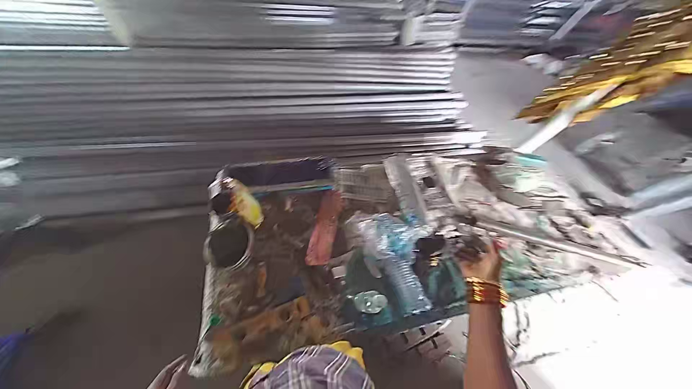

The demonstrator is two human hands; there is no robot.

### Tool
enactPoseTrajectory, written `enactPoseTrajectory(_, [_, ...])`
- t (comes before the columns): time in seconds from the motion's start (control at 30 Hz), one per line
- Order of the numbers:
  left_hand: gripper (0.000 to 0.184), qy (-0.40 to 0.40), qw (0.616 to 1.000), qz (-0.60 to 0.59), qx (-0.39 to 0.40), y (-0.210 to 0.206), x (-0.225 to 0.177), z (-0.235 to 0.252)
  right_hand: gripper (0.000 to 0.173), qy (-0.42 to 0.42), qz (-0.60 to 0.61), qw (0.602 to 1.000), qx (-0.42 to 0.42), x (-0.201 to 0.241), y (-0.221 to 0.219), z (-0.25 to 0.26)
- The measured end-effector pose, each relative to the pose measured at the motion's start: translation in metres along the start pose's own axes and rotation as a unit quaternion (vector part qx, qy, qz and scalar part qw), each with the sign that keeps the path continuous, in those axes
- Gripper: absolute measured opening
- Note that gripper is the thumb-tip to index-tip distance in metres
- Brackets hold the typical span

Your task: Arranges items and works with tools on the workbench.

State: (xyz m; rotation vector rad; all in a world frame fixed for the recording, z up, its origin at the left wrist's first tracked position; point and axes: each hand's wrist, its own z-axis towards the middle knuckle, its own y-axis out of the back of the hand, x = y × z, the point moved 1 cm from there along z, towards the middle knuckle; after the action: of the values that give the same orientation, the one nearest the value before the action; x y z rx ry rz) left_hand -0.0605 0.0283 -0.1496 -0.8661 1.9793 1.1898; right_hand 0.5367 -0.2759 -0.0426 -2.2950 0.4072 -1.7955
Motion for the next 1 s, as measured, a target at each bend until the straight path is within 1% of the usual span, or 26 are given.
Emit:
enactPoseTrajectory(0.1, [0.032,0.026,0.999,0.037,-0.020,0.001,0.001,-0.005,0.044,-0.029,-0.039,0.999,0.023,-0.020,-0.005,-0.019])
enactPoseTrajectory(0.17, [0.030,0.029,0.999,0.042,-0.021,-0.003,0.006,-0.003,0.041,-0.045,-0.066,0.996,0.029,-0.030,-0.002,-0.027])
enactPoseTrajectory(0.27, [0.029,0.032,0.998,0.053,0.004,-0.013,0.009,0.003,0.038,-0.051,-0.100,0.993,0.037,-0.039,0.004,-0.041])
enactPoseTrajectory(0.37, [0.030,0.038,0.994,0.083,0.055,-0.024,0.013,0.017,0.034,-0.046,-0.122,0.991,0.036,-0.041,-0.002,-0.061])
enactPoseTrajectory(0.43, [0.031,0.054,0.990,0.098,0.086,-0.030,0.015,0.026,0.034,-0.032,-0.150,0.987,0.045,-0.045,-0.011,-0.076])
enactPoseTrajectory(0.5, [0.032,0.063,0.985,0.107,0.117,-0.035,0.018,0.036,0.030,-0.024,-0.192,0.978,0.071,-0.050,-0.027,-0.093])
enactPoseTrajectory(0.57, [0.034,0.067,0.981,0.117,0.140,-0.039,0.013,0.043,0.026,-0.024,-0.239,0.965,0.109,-0.061,-0.050,-0.109])
enactPoseTrajectory(0.63, [0.035,0.068,0.974,0.131,0.171,-0.041,0.009,0.048,0.027,-0.037,-0.286,0.945,0.151,-0.082,-0.079,-0.124])
enactPoseTrajectory(0.7, [0.036,0.066,0.969,0.136,0.196,-0.043,0.006,0.054,0.031,-0.057,-0.339,0.921,0.182,-0.110,-0.108,-0.130])
enactPoseTrajectory(0.77, [0.036,0.068,0.966,0.135,0.208,-0.043,0.007,0.058,0.048,-0.056,-0.401,0.895,0.187,-0.140,-0.135,-0.126])
enactPoseTrajectory(0.83, [0.037,0.078,0.964,0.134,0.214,-0.038,0.015,0.064,0.067,-0.033,-0.476,0.859,0.185,-0.165,-0.161,-0.118])
enactPoseTrajectory(0.87, [0.037,0.084,0.965,0.131,0.213,-0.034,0.020,0.067,0.074,-0.012,-0.516,0.837,0.183,-0.177,-0.173,-0.113])
enactPoseTrajectory(0.93, [0.036,0.086,0.970,0.120,0.191,-0.024,0.032,0.073,0.083,-0.014,-0.584,0.793,0.173,-0.194,-0.201,-0.107])
enactPoseTrajectory(1.0, [0.036,0.097,0.979,0.090,0.156,-0.013,0.047,0.077,0.092,-0.034,-0.602,0.782,0.156,-0.222,-0.219,-0.098])
